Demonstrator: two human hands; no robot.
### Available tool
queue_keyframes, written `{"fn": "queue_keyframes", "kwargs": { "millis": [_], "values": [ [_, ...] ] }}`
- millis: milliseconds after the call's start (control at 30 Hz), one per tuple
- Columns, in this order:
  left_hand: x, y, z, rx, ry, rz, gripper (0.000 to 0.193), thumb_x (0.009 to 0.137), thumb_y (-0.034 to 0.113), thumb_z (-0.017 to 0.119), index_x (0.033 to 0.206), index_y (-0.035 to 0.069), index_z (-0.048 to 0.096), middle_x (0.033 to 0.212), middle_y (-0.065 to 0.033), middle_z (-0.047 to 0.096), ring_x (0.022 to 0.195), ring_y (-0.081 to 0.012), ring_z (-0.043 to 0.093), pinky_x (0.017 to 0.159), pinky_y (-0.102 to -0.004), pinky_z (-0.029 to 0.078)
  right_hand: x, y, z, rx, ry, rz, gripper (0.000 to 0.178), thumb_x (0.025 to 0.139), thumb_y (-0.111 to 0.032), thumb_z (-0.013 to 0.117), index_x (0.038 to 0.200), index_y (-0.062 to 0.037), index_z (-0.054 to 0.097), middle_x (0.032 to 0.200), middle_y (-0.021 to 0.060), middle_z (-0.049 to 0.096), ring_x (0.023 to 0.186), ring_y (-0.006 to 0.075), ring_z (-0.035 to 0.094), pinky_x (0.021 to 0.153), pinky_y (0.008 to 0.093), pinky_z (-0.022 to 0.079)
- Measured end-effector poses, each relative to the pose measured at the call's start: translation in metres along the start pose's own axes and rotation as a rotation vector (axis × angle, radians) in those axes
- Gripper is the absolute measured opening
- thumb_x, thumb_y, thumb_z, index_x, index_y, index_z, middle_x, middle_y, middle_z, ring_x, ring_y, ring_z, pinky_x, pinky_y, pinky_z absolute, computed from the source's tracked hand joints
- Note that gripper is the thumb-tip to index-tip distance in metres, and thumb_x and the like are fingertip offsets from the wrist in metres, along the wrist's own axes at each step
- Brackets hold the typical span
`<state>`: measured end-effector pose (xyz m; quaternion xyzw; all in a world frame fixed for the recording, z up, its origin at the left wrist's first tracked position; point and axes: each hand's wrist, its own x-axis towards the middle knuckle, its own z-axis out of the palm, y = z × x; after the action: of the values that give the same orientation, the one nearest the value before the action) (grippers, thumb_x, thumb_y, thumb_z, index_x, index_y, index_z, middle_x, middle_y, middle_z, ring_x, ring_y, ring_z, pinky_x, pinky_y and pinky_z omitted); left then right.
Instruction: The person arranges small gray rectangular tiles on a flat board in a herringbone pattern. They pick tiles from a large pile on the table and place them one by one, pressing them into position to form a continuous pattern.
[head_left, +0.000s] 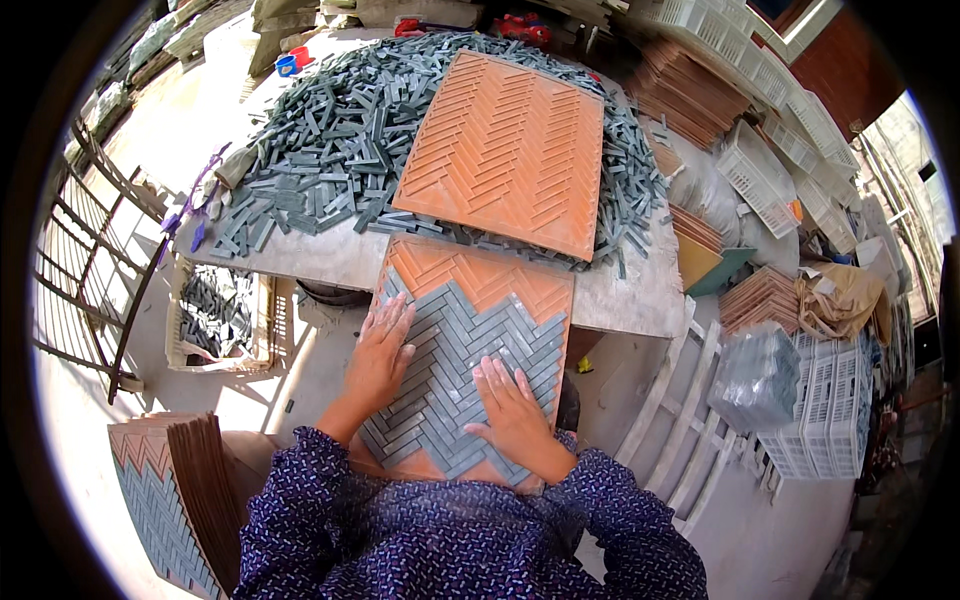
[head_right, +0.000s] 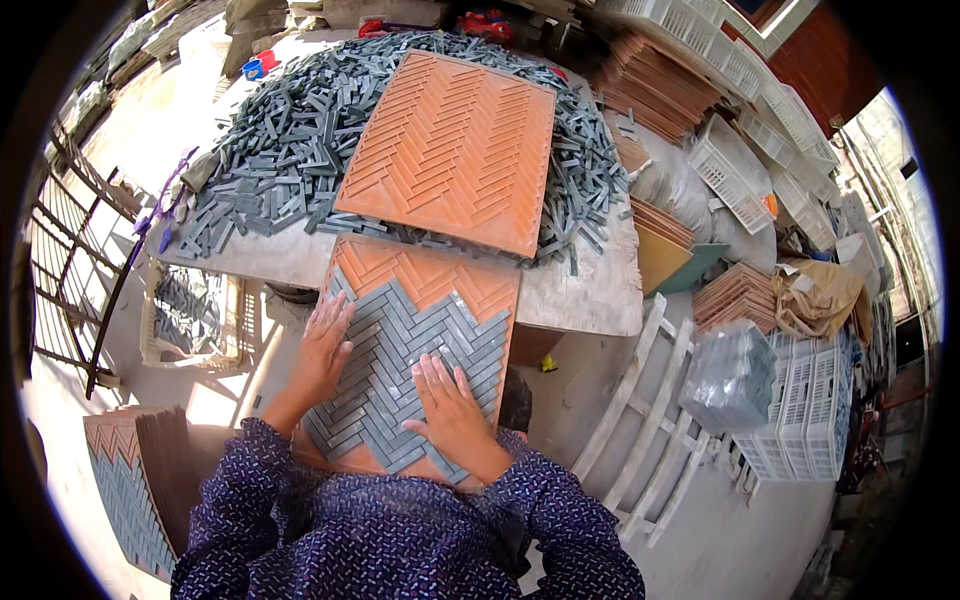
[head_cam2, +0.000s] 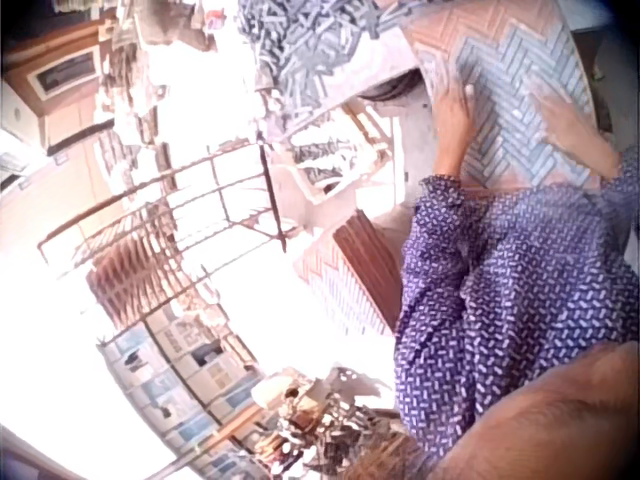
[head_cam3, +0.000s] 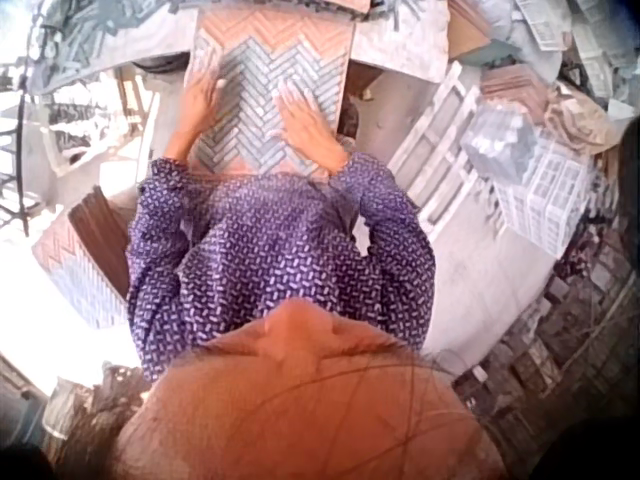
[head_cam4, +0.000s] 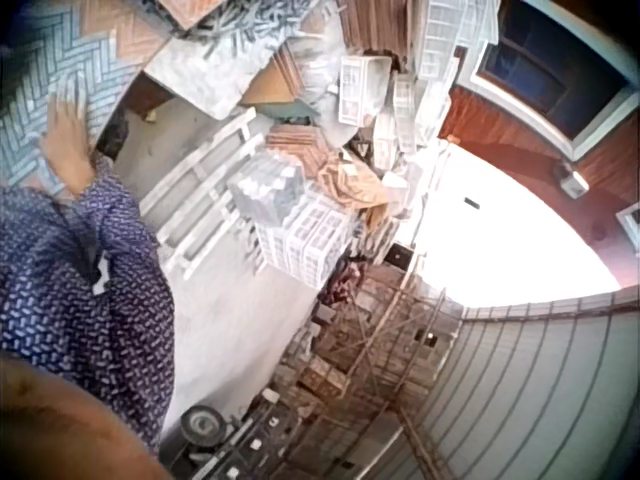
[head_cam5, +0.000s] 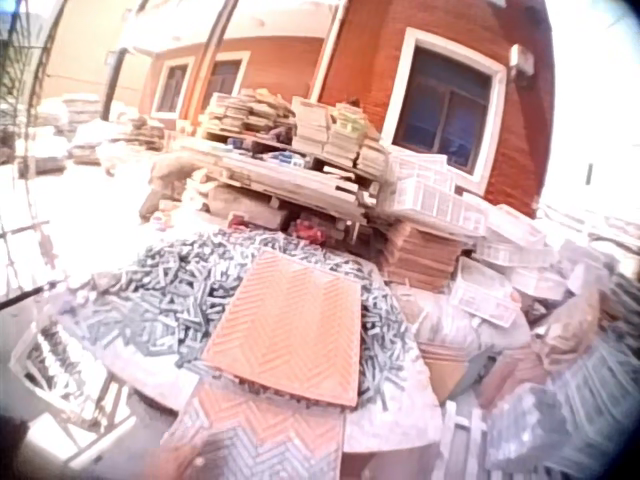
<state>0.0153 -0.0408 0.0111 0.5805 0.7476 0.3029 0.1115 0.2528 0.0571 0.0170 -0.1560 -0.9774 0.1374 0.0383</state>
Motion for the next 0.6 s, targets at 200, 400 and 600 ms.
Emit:
{"fn": "queue_keyframes", "kwargs": {
  "millis": [200,400,600],
  "values": [
    [-0.027,-0.011,-0.012,-0.03,0.096,-0.146,0.06,0.089,0.012,0.052,0.145,0.006,0.031,0.151,-0.0176,0.027,0.139,-0.0341,0.026,0.114,-0.0447,0.019,0.025,0.002,-0.02,0.049,0.004,-0.016,0.084,0.084,-0.048,0.059,0.141,0.0048,0.029,0.149,0.0252,0.025,0.139,0.038,0.024,0.111,0.0551,0.018],
    [-0.049,-0.02,-0.013,-0.211,0.1,-0.251,0.062,0.09,0.013,0.051,0.145,-0.001,0.025,0.149,-0.0228,0.029,0.138,-0.0362,0.028,0.112,-0.04,0.023,0.07,0.002,-0.008,0.027,0.083,0.002,0.088,0.083,-0.051,0.058,0.143,0.0048,0.025,0.149,0.0265,0.023,0.139,0.0389,0.023,0.111,0.0557,0.017],
    [-0.072,-0.02,0.002,-0.519,0.057,-0.365,0.067,0.089,0.01,0.054,0.146,-0.003,0.021,0.145,-0.0235,0.035,0.134,-0.0371,0.035,0.11,-0.0381,0.028,0.092,-0.011,-0.005,-0.011,0.052,-0.035,0.091,0.082,-0.055,0.057,0.142,0.0056,0.027,0.151,0.0246,0.021,0.14,0.0363,0.021,0.112,0.0547,0.017]
  ]
}}
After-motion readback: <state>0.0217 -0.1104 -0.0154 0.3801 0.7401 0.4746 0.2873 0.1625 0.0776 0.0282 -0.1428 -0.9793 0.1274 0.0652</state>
